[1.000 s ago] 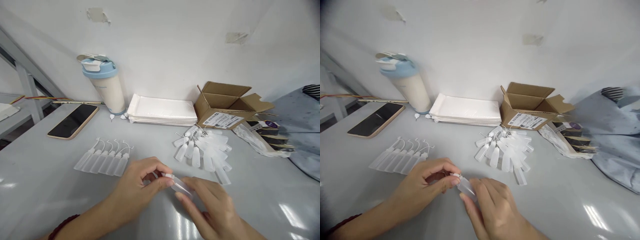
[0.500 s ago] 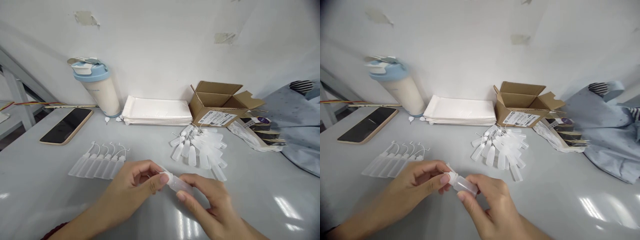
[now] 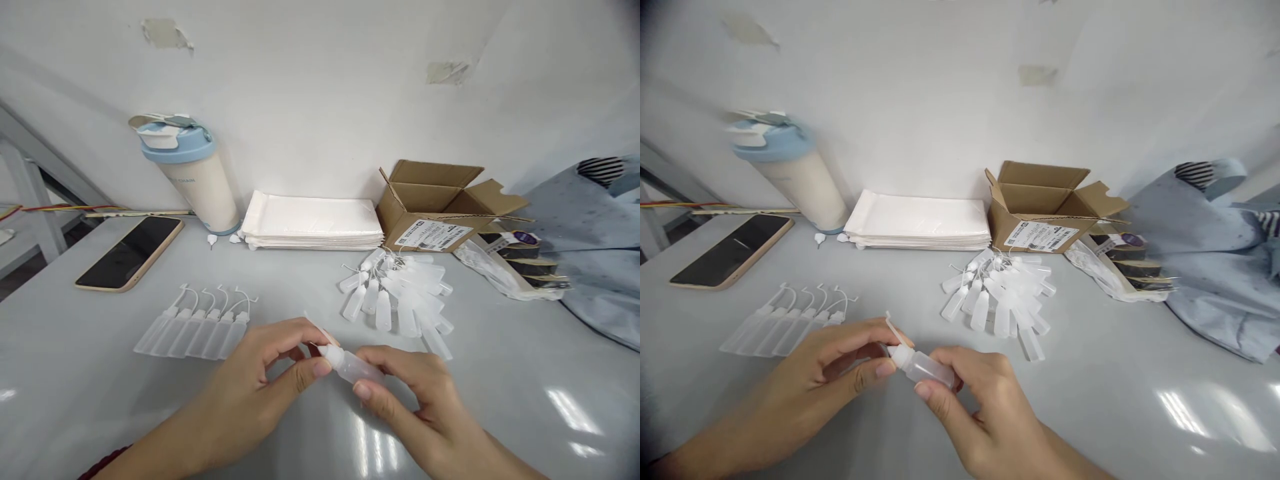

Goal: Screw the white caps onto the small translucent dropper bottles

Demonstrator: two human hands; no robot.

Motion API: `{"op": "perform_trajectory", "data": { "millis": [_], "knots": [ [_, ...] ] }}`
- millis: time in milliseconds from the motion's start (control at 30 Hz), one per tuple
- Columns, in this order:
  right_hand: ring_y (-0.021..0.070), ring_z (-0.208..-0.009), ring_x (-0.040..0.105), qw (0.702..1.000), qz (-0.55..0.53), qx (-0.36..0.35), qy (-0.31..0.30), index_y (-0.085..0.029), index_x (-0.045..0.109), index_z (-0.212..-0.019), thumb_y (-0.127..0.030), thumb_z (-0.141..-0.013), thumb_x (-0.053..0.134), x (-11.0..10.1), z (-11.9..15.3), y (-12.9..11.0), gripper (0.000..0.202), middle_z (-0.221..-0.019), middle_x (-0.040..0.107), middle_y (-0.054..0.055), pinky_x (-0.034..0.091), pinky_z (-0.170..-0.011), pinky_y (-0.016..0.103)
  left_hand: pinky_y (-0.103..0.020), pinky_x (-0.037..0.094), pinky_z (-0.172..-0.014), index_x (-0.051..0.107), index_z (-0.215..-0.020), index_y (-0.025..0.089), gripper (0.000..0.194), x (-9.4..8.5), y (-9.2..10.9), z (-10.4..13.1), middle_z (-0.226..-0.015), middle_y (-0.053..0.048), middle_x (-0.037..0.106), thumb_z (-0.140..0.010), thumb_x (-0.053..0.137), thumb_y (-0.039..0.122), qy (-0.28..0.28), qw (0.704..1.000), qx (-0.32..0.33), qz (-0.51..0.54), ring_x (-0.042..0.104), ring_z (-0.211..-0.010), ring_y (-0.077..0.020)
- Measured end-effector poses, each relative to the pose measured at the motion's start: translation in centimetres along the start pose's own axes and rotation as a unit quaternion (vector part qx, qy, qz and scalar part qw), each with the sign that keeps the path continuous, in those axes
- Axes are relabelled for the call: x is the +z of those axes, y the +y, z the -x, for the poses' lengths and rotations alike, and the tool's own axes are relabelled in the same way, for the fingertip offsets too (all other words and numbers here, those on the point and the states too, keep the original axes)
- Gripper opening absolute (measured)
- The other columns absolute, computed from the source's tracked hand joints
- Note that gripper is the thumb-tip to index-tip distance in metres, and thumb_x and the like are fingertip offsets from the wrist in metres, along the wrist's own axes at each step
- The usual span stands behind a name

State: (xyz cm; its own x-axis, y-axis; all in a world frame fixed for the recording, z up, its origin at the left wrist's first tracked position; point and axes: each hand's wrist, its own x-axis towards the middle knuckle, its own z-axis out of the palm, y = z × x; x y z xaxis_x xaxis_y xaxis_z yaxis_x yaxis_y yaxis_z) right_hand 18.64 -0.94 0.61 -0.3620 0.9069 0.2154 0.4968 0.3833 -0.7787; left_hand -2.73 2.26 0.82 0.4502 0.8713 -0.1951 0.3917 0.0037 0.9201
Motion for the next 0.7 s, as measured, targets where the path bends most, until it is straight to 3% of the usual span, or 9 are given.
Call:
{"op": "perform_trajectory", "data": {
  "millis": [100, 233, 400, 567, 700],
  "knots": [
    [0.0138, -0.05, 0.058, 1.0, 0.002, -0.005, -0.002, -0.02, 0.061, -0.078, -0.024, -0.094, 0.051, -0.2, -0.1, -0.1, 0.019, -0.059, 0.061, -0.001, 0.043, -0.043, 0.023, -0.022, 0.046, -0.067, 0.068, -0.096, 0.033, 0.021, -0.2, 0.4, -0.1, -0.095, 0.004, 0.069, -0.088, 0.057, 0.049, -0.012, 1.0, -0.014, -0.014, 0.062, -0.089, -0.018],
    [0.0159, -0.055, 0.061, 0.991, 0.076, -0.107, 0.042, -0.014, 0.061, -0.099, -0.022, -0.096, 0.05, 0.3, 0.3, 0.4, 0.014, -0.068, 0.066, 0.003, 0.049, -0.05, 0.026, -0.02, 0.04, -0.057, 0.065, -0.08, 0.025, 0.031, -0.3, 1.0, -0.3, -0.077, 0.004, 0.063, -0.092, 0.049, 0.048, -0.041, 0.998, -0.019, -0.042, 0.057, -0.075, -0.0148],
    [0.0175, -0.058, 0.063, 0.956, 0.199, -0.19, 0.099, -0.009, 0.056, -0.107, -0.019, -0.098, 0.047, 1.1, 0.6, 1.2, 0.016, -0.071, 0.068, 0.008, 0.05, -0.053, 0.028, -0.019, 0.04, -0.055, 0.058, -0.072, 0.02, 0.043, 0.1, 0.8, -0.3, -0.068, 0.004, 0.058, -0.096, 0.038, 0.049, -0.052, 0.994, 0.004, -0.092, 0.054, -0.066, -0.0129],
    [0.0164, -0.056, 0.057, 0.953, 0.216, -0.195, 0.084, -0.008, 0.054, -0.107, -0.021, -0.1, 0.044, 1.0, 0.6, 1.1, 0.017, -0.071, 0.065, 0.008, 0.046, -0.049, 0.027, -0.018, 0.039, -0.052, 0.051, -0.06, 0.019, 0.046, 0.5, 0.7, -0.3, -0.056, 0.005, 0.054, -0.098, 0.038, 0.04, -0.022, 0.99, 0.092, -0.109, 0.051, -0.053, -0.0096],
    [0.0136, -0.052, 0.049, 0.99, 0.076, -0.113, 0.028, -0.012, 0.056, -0.095, -0.024, -0.101, 0.037, 0.5, 0.5, 0.4, 0.023, -0.067, 0.057, 0.003, 0.04, -0.047, 0.025, -0.018, 0.041, -0.055, 0.049, -0.059, 0.018, 0.042, 0.9, 0.3, -0.2, -0.054, 0.005, 0.055, -0.099, 0.04, 0.028, 0.018, 0.968, 0.201, -0.146, 0.053, -0.051, -0.0084]
  ]
}}
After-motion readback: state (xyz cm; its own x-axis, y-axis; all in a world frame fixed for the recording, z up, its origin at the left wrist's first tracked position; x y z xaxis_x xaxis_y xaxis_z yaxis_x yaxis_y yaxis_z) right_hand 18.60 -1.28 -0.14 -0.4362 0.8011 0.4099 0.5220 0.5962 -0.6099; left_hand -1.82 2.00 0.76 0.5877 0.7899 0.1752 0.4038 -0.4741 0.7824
